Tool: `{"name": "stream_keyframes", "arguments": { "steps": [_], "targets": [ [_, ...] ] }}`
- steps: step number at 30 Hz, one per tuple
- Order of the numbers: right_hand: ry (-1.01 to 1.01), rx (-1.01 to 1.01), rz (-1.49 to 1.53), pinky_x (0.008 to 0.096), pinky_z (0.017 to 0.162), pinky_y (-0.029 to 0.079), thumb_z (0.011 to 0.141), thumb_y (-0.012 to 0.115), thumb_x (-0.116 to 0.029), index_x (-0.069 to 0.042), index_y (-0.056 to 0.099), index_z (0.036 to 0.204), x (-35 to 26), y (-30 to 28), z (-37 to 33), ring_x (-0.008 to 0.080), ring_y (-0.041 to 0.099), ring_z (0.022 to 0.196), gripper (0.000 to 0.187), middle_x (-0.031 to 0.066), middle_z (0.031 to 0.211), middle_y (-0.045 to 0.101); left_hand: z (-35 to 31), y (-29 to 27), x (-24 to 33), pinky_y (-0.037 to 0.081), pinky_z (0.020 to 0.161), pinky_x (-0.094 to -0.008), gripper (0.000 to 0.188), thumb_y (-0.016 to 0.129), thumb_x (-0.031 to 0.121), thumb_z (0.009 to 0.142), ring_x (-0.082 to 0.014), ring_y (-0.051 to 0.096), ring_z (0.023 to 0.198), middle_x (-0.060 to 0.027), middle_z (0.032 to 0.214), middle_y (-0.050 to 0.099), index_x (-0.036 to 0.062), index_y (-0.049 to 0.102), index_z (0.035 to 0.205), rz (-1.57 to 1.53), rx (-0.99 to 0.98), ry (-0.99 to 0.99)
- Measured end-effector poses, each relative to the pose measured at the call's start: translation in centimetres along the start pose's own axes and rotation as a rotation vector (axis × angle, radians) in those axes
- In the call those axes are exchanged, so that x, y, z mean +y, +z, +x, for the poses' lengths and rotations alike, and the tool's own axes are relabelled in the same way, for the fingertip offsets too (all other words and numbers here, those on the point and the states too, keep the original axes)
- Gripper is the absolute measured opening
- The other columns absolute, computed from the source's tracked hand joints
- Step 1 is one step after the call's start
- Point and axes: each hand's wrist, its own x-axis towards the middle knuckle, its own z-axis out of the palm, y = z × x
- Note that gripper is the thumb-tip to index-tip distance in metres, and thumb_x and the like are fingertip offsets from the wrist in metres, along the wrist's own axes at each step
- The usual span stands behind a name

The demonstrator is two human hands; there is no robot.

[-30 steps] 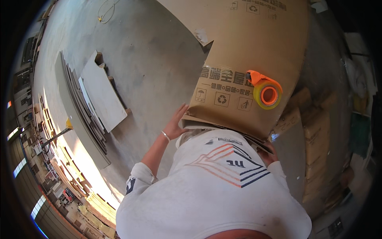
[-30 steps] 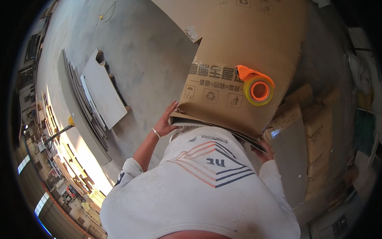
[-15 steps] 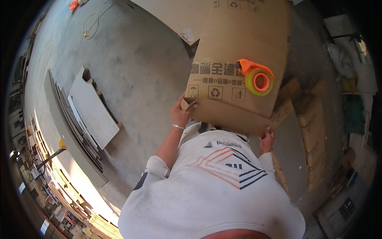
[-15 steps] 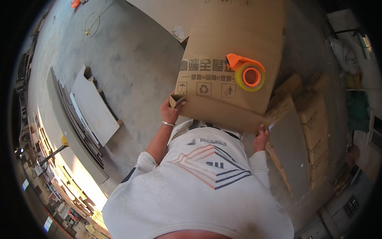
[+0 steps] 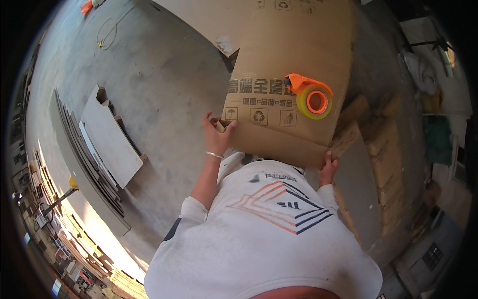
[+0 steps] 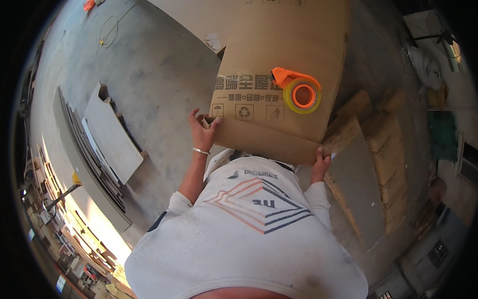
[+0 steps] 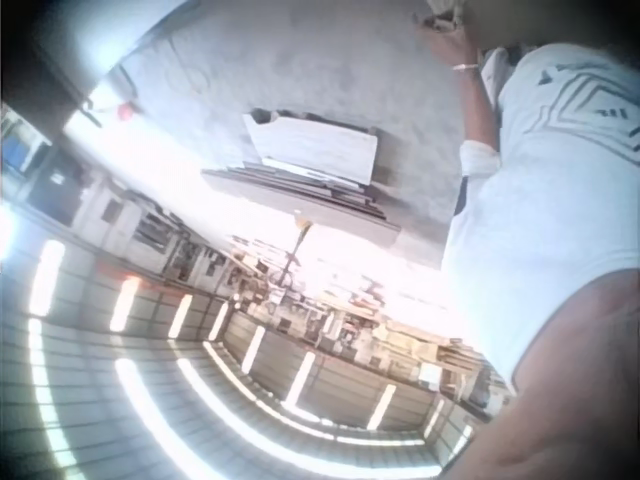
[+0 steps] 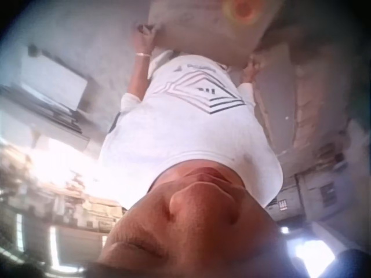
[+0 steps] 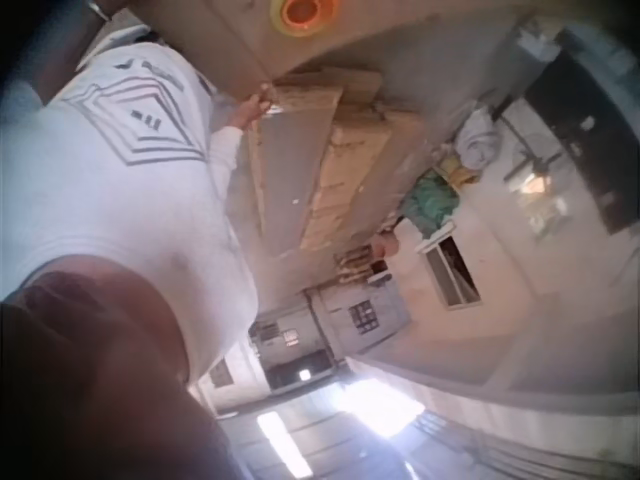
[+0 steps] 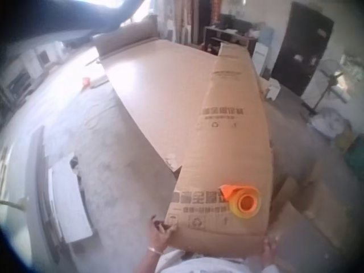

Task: The person folds a large cardboard sheet on a work table and secures the seams with clear packing tape using a handheld tape dispenser. The person then lifts the taped package and places it on the floor next to other similar packages.

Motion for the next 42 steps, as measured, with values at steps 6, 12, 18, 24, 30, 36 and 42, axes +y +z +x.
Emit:
{"name": "stream_keyframes", "arguments": {
  "steps": [6,12,18,24,30,36,42],
  "targets": [
    [0.249,-0.121,0.309,0.0365,0.109,0.044,0.107,0.051,-0.048,-0.002,0.051,0.145,-2.5,1.5,1.4,0.024,0.056,0.127,0.059,0.011,0.144,0.057,4.6,0.5,0.2,0.052,0.088,-0.0463,0.08,0.049,0.072,0.095,-0.0412,0.069,0.095,-0.026,0.102,0.072,-0.0039,0.068,0.113,0.289,-0.271,-0.282],
    [0.419,-0.131,0.26,0.0364,0.114,0.039,0.111,0.037,-0.053,-0.003,0.047,0.15,-3.1,3.0,3.6,0.0241,0.051,0.134,0.065,0.0102,0.149,0.053,4.4,1.5,0.6,0.05,0.083,-0.0469,0.085,0.035,0.068,0.102,-0.0425,0.067,0.086,-0.0299,0.084,0.068,-0.0086,0.071,0.091,0.386,-0.181,-0.462],
    [0.439,-0.111,0.296,0.0383,0.117,0.035,0.111,0.032,-0.051,-0.005,0.042,0.154,-1.1,3.3,3.7,0.027,0.047,0.139,0.064,0.0105,0.155,0.049,4.0,1.4,1.5,0.049,0.085,-0.0507,0.086,0.032,0.07,0.102,-0.0477,0.066,0.095,-0.0319,0.095,0.069,-0.0049,0.073,0.095,0.433,-0.112,-0.5],
    [0.461,-0.199,0.375,0.0376,0.117,0.035,0.111,0.033,-0.052,-0.004,0.043,0.153,-2.5,3.9,4.1,0.026,0.047,0.139,0.064,0.0104,0.154,0.048,3.0,1.6,3.7,0.049,0.08,-0.0505,0.073,0.033,0.062,0.105,-0.0432,0.067,0.088,-0.029,0.093,0.069,-0.0026,0.069,0.108,0.571,0.039,-0.42],
    [0.331,-0.185,0.197,0.0363,0.116,0.036,0.11,0.031,-0.054,-0.002,0.046,0.149,-2.2,4.2,5.1,0.0249,0.049,0.135,0.066,0.0103,0.153,0.05,-1.4,4.2,4.5,0.02,0.119,-0.0583,0.058,0.053,0.047,0.099,-0.0426,0.032,0.146,-0.0214,0.16,0.038,0.0115,0.053,0.145,0.577,0.461,0.418],
    [-0.037,-0.179,-0.384,0.0385,0.108,0.042,0.1,0.061,-0.023,0.0,0.045,0.147,-3.9,1.5,10.4,0.0267,0.054,0.122,0.055,0.0126,0.14,0.053,-6.4,13.2,6.8,-0.002,0.122,-0.0706,0.067,0.054,0.05,0.096,-0.0417,0.013,0.158,-0.0159,0.17,0.023,0.0193,0.045,0.155,0.752,0.069,0.473],
    [-0.737,-0.412,-0.578,0.0453,0.101,0.047,0.08,0.077,-0.005,-0.003,0.049,0.14,-18.9,10.8,13.7,0.0343,0.056,0.116,0.066,0.0181,0.13,0.055,-6.2,12.8,5.5,-0.002,0.122,-0.0696,0.064,0.051,0.046,0.098,-0.0389,0.015,0.158,-0.0154,0.168,0.027,0.0175,0.045,0.154,0.712,0.087,0.486]
  ]
}}
